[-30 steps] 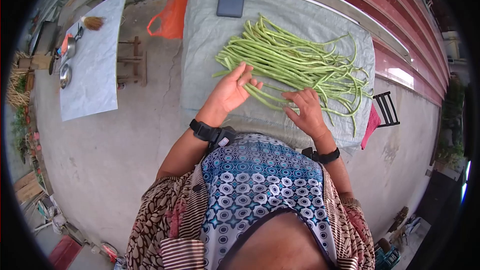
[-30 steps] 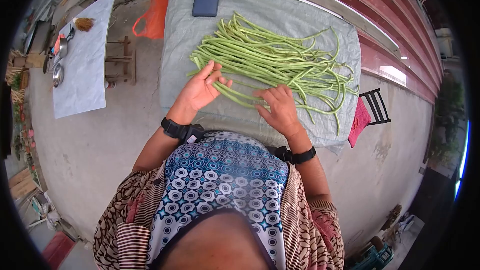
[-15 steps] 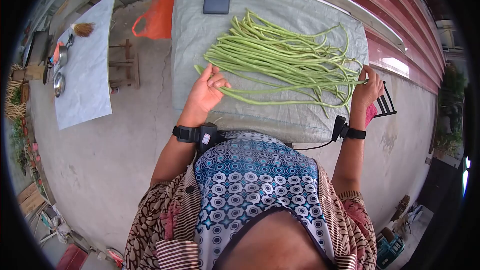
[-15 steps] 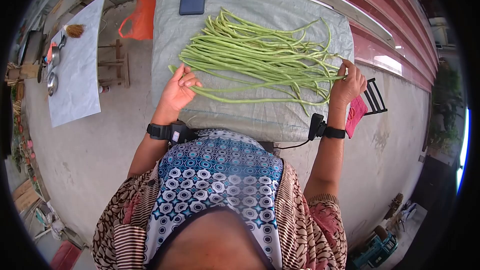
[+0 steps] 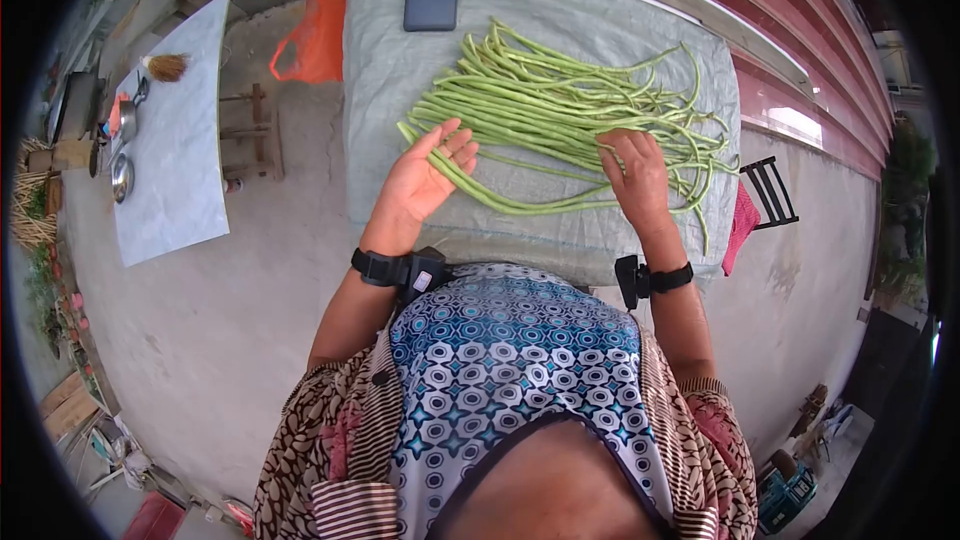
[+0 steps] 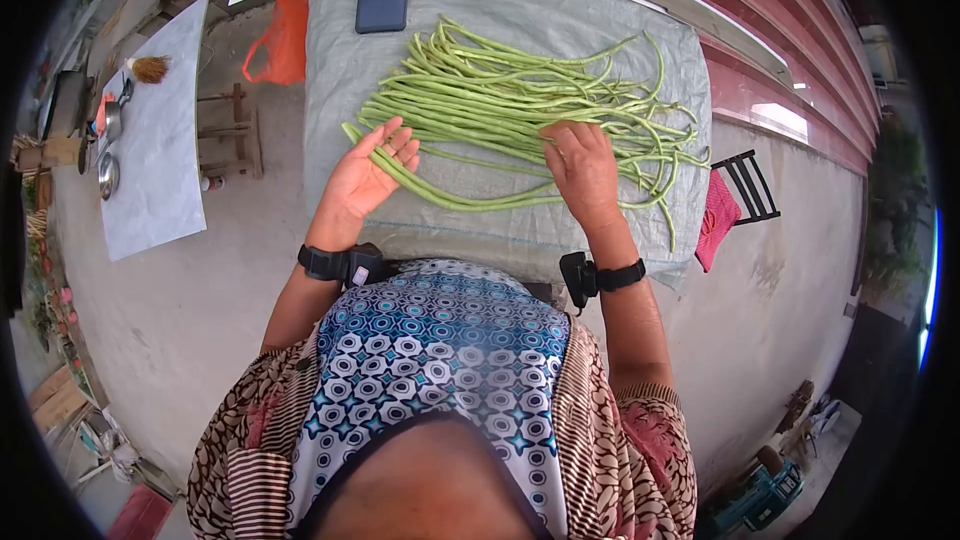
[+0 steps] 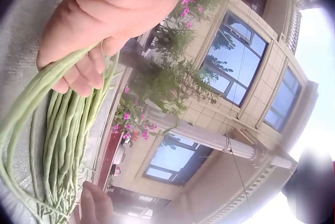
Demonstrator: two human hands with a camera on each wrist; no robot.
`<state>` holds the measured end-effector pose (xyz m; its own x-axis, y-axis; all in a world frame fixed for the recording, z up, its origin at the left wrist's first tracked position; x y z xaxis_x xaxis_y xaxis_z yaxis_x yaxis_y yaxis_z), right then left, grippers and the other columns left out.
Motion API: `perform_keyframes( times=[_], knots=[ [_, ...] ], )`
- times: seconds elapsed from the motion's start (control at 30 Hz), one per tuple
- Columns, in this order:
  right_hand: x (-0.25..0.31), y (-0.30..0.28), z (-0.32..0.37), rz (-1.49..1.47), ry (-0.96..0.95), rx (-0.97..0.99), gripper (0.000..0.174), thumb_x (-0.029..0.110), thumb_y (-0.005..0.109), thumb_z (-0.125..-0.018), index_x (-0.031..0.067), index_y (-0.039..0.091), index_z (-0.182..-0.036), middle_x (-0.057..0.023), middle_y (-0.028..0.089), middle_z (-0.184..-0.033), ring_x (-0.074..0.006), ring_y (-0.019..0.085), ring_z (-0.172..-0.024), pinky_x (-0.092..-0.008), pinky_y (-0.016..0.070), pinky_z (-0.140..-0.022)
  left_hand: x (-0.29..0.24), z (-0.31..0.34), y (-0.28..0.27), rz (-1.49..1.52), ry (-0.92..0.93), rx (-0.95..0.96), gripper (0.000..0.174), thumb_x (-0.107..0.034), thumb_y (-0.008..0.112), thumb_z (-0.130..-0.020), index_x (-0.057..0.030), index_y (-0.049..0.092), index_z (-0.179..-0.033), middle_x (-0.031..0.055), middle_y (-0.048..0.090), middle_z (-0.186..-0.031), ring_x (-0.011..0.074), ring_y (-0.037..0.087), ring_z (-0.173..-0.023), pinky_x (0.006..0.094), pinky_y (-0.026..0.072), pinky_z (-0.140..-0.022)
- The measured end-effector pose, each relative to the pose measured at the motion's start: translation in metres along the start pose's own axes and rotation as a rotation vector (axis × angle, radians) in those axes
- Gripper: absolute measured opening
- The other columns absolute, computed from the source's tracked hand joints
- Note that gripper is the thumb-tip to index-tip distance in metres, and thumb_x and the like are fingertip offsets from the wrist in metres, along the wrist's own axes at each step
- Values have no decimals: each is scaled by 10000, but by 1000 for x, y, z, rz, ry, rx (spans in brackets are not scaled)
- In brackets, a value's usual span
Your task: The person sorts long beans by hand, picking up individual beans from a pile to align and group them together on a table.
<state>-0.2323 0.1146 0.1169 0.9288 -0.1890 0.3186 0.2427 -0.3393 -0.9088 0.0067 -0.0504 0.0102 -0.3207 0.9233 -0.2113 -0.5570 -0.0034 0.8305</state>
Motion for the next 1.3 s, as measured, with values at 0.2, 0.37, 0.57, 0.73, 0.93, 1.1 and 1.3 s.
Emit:
perform_keyframes(
  times=[0.2,0.37,0.57,0.73,0.93,1.1,1.3],
  knots=[
    [53,58,-29,74,-163,-17,205,125,703,-717,127,667,-919,-30,605,-923,-244,548,-925,-400,421,-894,2,-7,-13,22,-54,13,269,-222,501,-999,-73,568,-1213,67,661,-1091,226,626,-1017,399,509,-902],
    [54,65,-30,84,-117,-95,179,114,704,-706,123,651,-876,-27,606,-881,-247,552,-906,-428,403,-918,6,-6,-13,-12,-57,-59,319,-230,498,-1001,-61,537,-1268,85,620,-1200,228,592,-1096,395,488,-936],
    [56,50,-13,-187,-87,13,214,78,704,-721,116,640,-922,-56,613,-867,-280,571,-836,-396,470,-777,5,1,23,-33,38,116,447,-288,466,-1017,-54,426,-1397,120,429,-1440,248,468,-1274,394,422,-1029],
    [60,55,1,-270,-115,115,211,92,705,-718,104,642,-919,-71,612,-830,-289,580,-812,-396,491,-716,7,-1,28,29,39,185,332,-338,427,-1029,-66,552,-1173,58,596,-972,232,565,-1093,409,434,-1004],
    [17,41,10,-4,-41,72,155,115,694,-707,116,636,-851,-50,616,-781,-261,583,-785,-392,466,-712,4,-8,24,109,77,205,292,-332,443,-1027,-109,548,-870,-35,435,-608,155,518,-683,398,483,-856],
    [-16,16,17,158,13,-17,150,122,691,-695,146,638,-833,-13,636,-796,-227,587,-771,-366,442,-741,-4,-4,4,104,16,44,285,-319,456,-1025,-116,523,-837,-41,422,-592,121,449,-573,379,473,-746],
    [-27,0,24,408,97,-104,154,98,673,-682,165,639,-817,20,634,-844,-197,578,-834,-368,396,-822,-5,0,-7,19,16,-92,277,-313,460,-1023,-117,490,-830,-39,410,-585,125,408,-531,377,450,-659]
  ],
)
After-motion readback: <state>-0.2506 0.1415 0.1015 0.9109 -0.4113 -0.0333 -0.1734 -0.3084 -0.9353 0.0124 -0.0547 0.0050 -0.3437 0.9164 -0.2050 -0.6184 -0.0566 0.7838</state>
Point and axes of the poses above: each hand's wrist, its own z-axis away from the middle knuckle, its own y-axis out of the palm, x = y × z, the point moved 3 cm from there along -z, towards the middle knuckle
